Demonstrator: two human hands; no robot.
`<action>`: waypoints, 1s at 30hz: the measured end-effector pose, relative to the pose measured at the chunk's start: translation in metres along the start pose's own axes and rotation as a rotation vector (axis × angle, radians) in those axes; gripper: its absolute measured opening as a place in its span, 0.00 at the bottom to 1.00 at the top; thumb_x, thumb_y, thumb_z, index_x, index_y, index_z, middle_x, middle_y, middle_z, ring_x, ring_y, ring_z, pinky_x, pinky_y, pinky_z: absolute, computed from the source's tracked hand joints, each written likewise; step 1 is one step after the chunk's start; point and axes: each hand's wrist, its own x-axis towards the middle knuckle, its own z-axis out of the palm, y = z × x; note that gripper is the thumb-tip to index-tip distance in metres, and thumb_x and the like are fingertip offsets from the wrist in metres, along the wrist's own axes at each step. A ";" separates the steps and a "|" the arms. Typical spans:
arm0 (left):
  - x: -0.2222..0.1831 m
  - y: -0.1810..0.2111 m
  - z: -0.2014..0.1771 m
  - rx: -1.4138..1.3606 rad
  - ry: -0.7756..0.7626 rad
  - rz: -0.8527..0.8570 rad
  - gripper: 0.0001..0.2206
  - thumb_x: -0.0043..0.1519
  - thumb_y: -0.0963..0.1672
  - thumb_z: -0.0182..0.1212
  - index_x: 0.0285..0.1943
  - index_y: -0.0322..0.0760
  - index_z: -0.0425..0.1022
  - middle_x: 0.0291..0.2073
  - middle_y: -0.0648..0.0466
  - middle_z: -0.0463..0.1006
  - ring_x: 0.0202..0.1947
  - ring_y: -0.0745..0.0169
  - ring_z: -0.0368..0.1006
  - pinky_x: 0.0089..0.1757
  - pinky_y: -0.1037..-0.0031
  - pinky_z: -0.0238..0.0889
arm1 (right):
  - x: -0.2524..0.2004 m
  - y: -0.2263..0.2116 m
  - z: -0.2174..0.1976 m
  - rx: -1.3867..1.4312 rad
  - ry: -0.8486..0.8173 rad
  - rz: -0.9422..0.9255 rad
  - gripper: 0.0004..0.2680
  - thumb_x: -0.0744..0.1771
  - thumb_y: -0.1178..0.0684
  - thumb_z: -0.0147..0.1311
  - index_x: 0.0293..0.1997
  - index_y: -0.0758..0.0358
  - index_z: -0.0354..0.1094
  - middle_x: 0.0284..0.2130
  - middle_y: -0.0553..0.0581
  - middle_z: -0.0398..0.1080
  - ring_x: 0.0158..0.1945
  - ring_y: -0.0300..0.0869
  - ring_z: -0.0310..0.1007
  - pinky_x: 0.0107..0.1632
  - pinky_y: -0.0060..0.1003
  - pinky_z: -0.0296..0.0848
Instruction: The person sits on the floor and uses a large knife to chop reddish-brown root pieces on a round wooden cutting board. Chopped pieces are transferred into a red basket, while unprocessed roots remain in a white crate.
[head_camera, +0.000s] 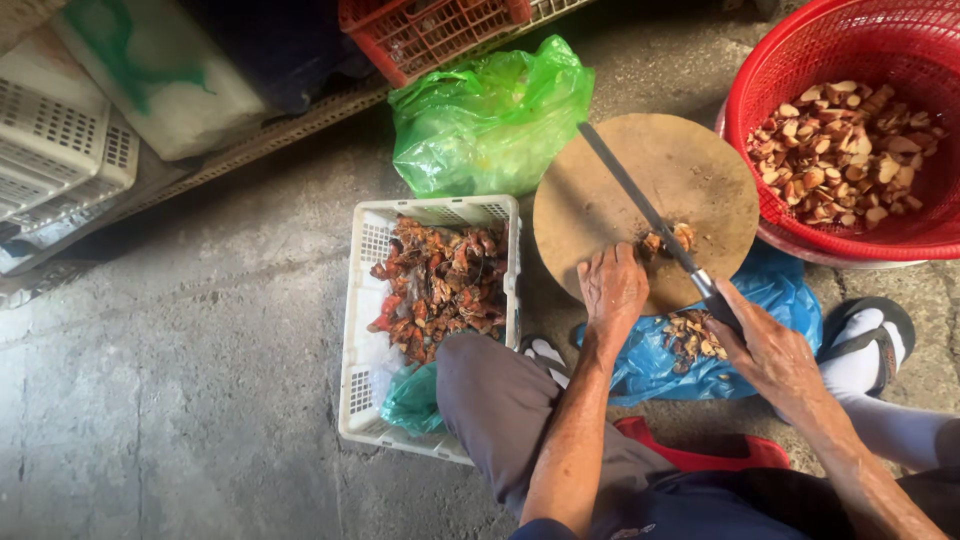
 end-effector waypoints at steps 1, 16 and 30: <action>0.001 0.000 0.000 -0.008 -0.017 -0.025 0.03 0.60 0.42 0.58 0.38 0.38 0.71 0.33 0.48 0.77 0.39 0.45 0.74 0.43 0.53 0.59 | 0.000 -0.005 -0.003 -0.013 -0.031 0.055 0.25 0.66 0.47 0.56 0.73 0.49 0.54 0.45 0.65 0.75 0.33 0.57 0.78 0.31 0.47 0.77; -0.004 -0.006 0.006 -0.028 -0.007 -0.026 0.03 0.58 0.42 0.59 0.37 0.37 0.73 0.31 0.47 0.79 0.39 0.44 0.75 0.44 0.53 0.61 | 0.008 0.001 0.026 -0.162 -0.217 0.105 0.25 0.66 0.45 0.54 0.73 0.41 0.51 0.39 0.61 0.75 0.33 0.60 0.78 0.37 0.53 0.77; -0.047 0.005 -0.022 -0.200 -0.765 0.068 0.14 0.66 0.48 0.50 0.40 0.37 0.80 0.36 0.37 0.81 0.40 0.33 0.79 0.46 0.47 0.69 | -0.023 -0.006 -0.017 -0.005 -0.110 0.070 0.25 0.65 0.48 0.57 0.72 0.45 0.54 0.42 0.60 0.77 0.38 0.58 0.80 0.36 0.51 0.77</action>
